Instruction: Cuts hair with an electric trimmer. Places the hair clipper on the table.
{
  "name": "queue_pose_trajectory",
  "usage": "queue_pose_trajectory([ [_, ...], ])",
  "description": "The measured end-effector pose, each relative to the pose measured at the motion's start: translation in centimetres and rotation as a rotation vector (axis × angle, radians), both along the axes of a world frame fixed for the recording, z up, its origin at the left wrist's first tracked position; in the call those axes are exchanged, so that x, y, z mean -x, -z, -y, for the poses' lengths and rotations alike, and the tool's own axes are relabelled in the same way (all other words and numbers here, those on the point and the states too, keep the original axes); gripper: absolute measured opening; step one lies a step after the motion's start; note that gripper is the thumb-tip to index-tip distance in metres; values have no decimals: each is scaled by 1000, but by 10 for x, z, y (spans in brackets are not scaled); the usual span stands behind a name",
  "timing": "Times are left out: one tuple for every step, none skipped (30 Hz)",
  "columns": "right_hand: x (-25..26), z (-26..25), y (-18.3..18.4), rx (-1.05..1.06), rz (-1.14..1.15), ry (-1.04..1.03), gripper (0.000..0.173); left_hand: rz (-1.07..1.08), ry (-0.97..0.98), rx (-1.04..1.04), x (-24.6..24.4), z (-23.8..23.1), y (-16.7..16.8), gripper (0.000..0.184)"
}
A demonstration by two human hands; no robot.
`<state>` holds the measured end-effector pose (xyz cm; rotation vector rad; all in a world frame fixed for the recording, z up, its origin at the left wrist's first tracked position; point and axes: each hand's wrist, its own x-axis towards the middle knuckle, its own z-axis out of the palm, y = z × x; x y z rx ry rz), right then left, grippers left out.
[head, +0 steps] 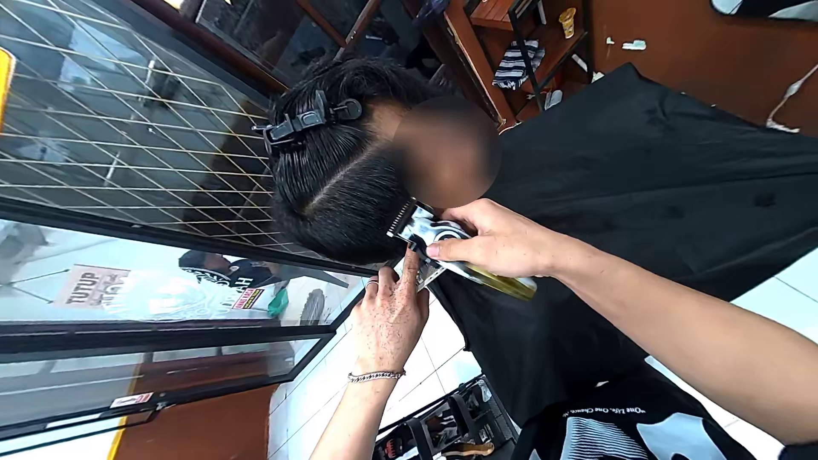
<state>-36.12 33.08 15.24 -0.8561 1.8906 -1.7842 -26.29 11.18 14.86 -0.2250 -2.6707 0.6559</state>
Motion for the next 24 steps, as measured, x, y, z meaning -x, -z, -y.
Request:
queue_pose_trajectory([
  [0, 1, 0, 14, -25, 2, 30, -4, 2, 1, 0, 0, 0, 49],
  [0, 1, 1, 9, -39, -2, 31, -8, 4, 3, 0, 0, 0, 48],
  [1, 0, 1, -17, -32, -12, 30, -8, 4, 7, 0, 0, 0, 49],
  [1, -2, 1, -52, -11, -20, 29, -4, -2, 10, 0, 0, -1, 53],
  [1, -2, 0, -77, 2, -21, 30, 1, -9, 13, 0, 0, -1, 54],
  [0, -1, -1, -75, 4, -16, 31, 4, -8, 10, 1, 0, -1, 53],
  [-1, 1, -2, -48, -3, -5, 31, 3, -4, 8, 1, -1, 0, 49],
  [-3, 2, -2, -16, -17, 2, 30, -1, 0, 10, 1, -1, 0, 46],
  [-3, 3, -1, -4, -31, 2, 29, -3, 0, 13, 1, -1, 0, 45],
  [-2, 2, 0, -19, -27, -2, 29, -4, 1, 14, 1, -1, 0, 46],
  [-1, 0, 2, -50, -6, -9, 29, -3, -7, 15, 1, -1, 0, 52],
  [-1, -2, 3, -77, 21, -15, 30, -2, -10, 15, 0, 0, -1, 56],
  [-1, -2, 3, -79, 45, -13, 30, 0, -10, 13, 0, 0, -1, 57],
  [-1, -2, 3, -56, 62, -8, 31, 2, -10, 11, 0, 0, -1, 57],
  [-2, -1, 1, -20, 66, -2, 31, 2, -6, 9, 0, -1, -1, 54],
  [-3, 1, 1, 21, 63, 5, 31, -2, 1, 9, 1, -1, -1, 50],
  [-4, 1, 1, 44, 53, 7, 30, -5, 5, 10, 1, -1, 0, 48],
  [-3, 0, 2, 42, 48, -1, 29, -4, 2, 14, 1, -2, 0, 49],
  [-3, -1, 4, 29, 57, -16, 28, -2, -4, 18, 1, -2, -1, 52],
  [-2, -2, 7, 11, 75, -26, 28, -3, -4, 21, 1, -1, -1, 56],
  [-1, -2, 9, -1, 90, -29, 29, -5, -7, 26, 1, -1, -1, 58],
  [-1, -2, 8, 2, 100, -28, 29, -7, -4, 25, 1, -2, -1, 57],
  [-2, 0, 6, 19, 106, -24, 30, -10, -1, 22, 0, -2, -1, 54],
  [-3, 1, 4, 45, 101, -16, 30, -12, 1, 22, 0, -2, -1, 49],
])
